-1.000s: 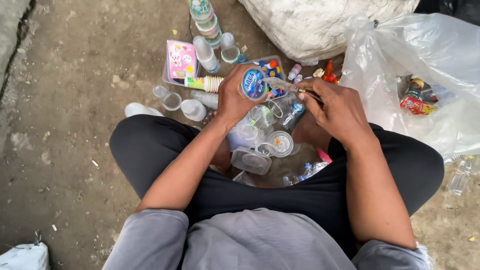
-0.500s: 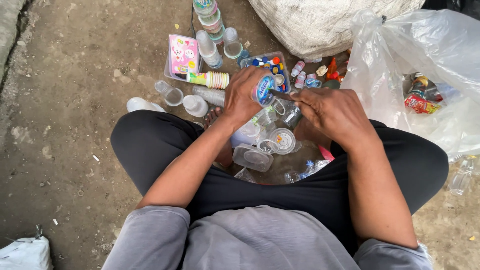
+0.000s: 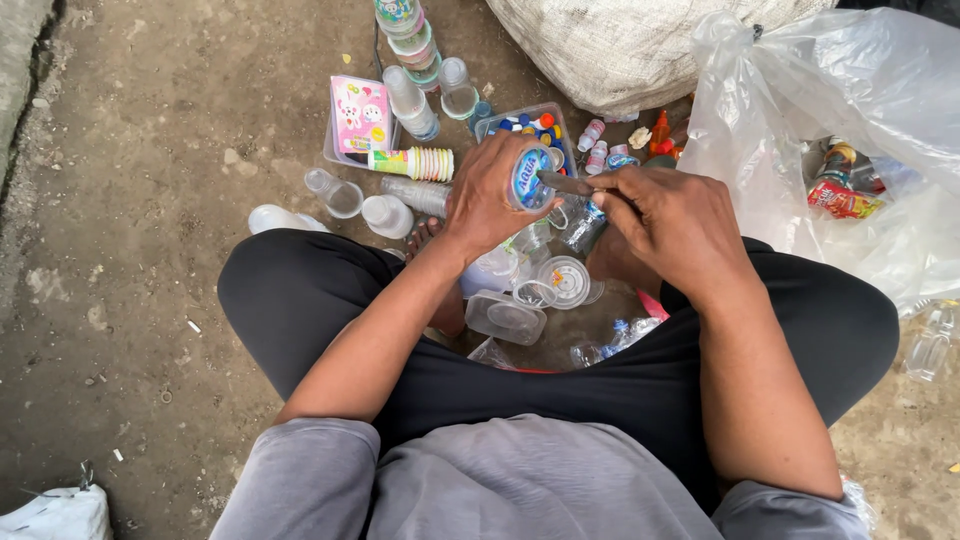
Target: The person sits on the ground and uses a knife to cut the tops off several plastic bottles. They remove the labels and caps, then slice the bottles into smaller pieces, placing the cut sections into a plastic bag.
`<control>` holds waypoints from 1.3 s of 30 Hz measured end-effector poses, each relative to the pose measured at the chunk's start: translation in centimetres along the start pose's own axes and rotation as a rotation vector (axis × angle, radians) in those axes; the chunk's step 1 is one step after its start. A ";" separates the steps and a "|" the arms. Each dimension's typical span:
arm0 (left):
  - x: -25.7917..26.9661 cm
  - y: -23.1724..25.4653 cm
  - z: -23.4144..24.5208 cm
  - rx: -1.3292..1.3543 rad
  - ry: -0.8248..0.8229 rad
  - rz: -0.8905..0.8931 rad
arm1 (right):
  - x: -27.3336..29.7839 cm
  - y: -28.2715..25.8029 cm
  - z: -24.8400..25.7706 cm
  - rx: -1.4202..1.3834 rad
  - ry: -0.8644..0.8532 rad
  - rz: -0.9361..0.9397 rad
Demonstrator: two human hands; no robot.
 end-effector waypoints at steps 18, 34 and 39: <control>1.7 -2.1 -2.3 0.049 -0.099 -0.020 | 0.8 0.3 -1.7 0.162 -0.009 0.067; 1.0 -1.8 -1.6 0.000 -0.109 -0.035 | 1.2 -1.7 -1.0 0.322 0.043 0.192; 0.6 -1.5 -1.3 -0.039 -0.092 0.071 | 0.2 -2.0 2.3 0.148 0.058 0.057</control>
Point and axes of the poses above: each hand's wrist, its own x-axis away from the middle knuckle, its own z-axis out of the back of the hand, y = z × x, the point moved 8 cm from there along -x, towards the middle knuckle, and after that the axes turned 11 degrees about y, right-handed, at the moved point
